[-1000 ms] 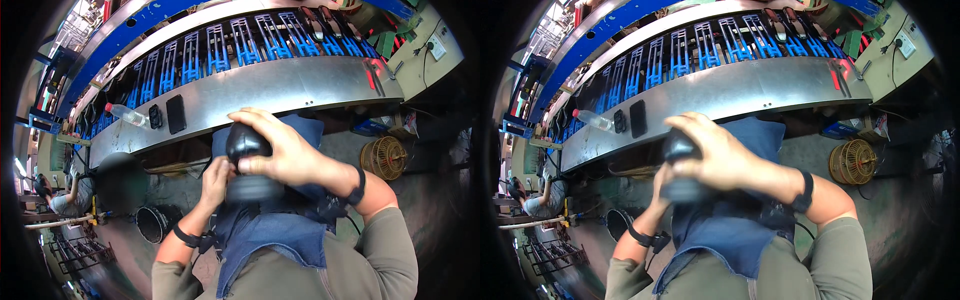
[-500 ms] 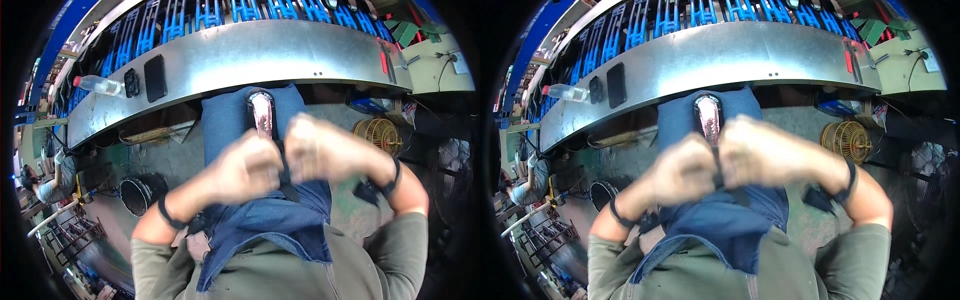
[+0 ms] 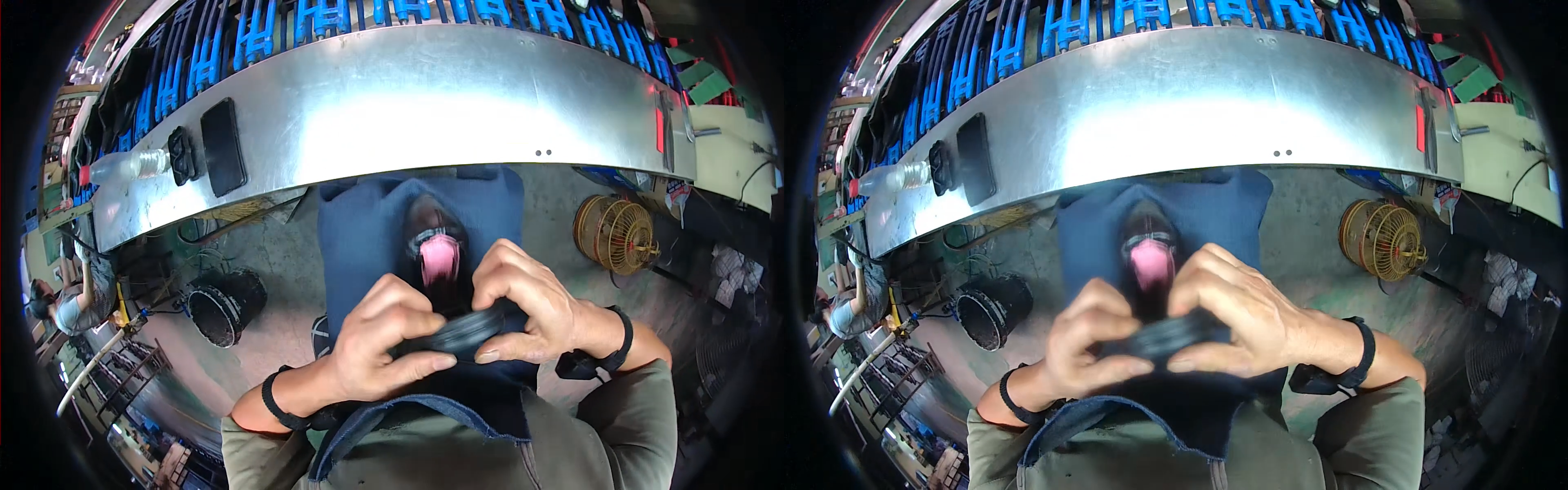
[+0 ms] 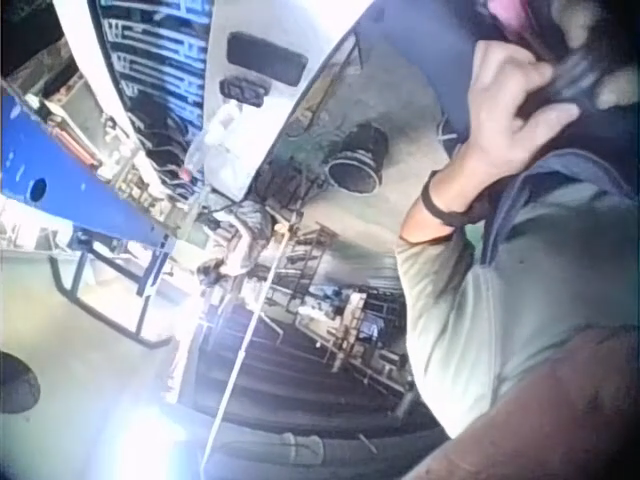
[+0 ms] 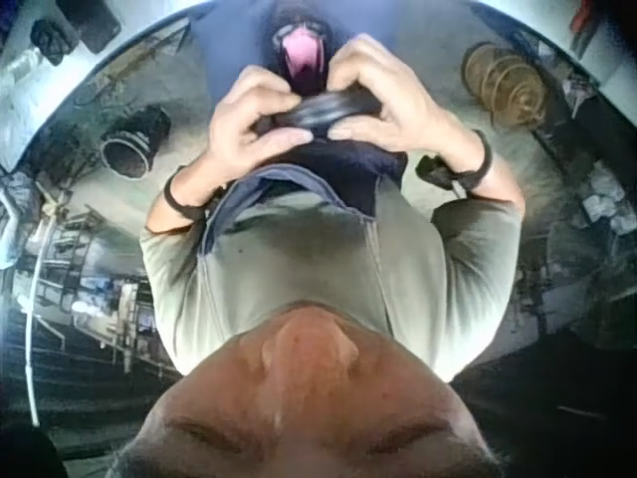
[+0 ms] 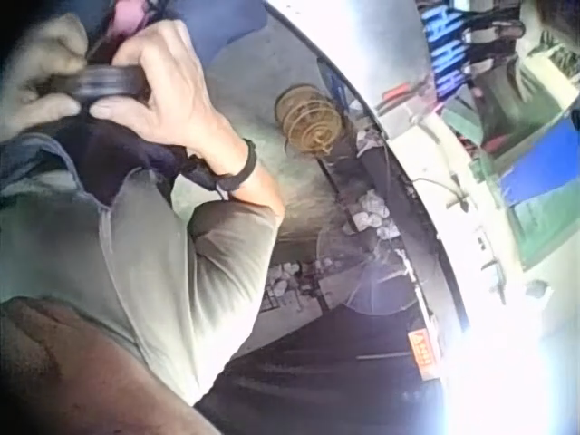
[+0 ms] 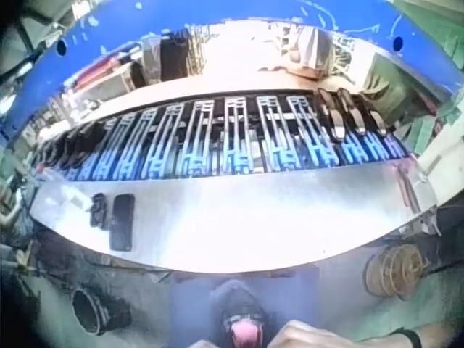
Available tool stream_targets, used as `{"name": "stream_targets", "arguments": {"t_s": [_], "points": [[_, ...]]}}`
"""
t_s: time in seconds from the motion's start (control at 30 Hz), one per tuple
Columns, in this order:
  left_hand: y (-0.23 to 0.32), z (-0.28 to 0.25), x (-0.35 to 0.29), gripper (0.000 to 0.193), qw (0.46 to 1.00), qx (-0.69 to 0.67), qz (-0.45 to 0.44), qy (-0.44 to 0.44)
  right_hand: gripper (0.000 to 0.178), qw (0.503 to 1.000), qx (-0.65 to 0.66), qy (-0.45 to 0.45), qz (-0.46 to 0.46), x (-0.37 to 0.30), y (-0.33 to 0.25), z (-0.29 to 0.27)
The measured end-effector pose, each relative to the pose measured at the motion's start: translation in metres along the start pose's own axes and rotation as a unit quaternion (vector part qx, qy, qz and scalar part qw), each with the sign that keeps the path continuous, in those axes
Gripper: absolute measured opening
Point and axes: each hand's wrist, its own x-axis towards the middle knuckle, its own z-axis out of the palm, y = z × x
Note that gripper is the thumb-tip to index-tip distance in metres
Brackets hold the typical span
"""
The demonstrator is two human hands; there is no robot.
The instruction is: The person is inspecting and cleaning shoe soles and uppers before placing them on a conveyor belt in a shoe factory.
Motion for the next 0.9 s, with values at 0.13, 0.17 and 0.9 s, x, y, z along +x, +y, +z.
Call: {"name": "stream_targets", "arguments": {"t_s": [0.13,0.17,0.9], "points": [[-0.014,-0.006,0.026,0.028,0.99,-0.036,-0.112,0.072,0.038,0.987,-0.019,0.068,0.145,0.018,0.012,0.001],[-0.018,-0.007,0.029,0.025,0.987,-0.039,-0.135,0.075,0.037,0.988,-0.04,0.067,0.137,0.022,0.016,-0.001],[0.009,0.018,-0.016,0.095,0.995,-0.087,0.003,0.037,0.046,0.977,0.194,0.084,-0.005,-0.023,-0.021,0.062]]}}
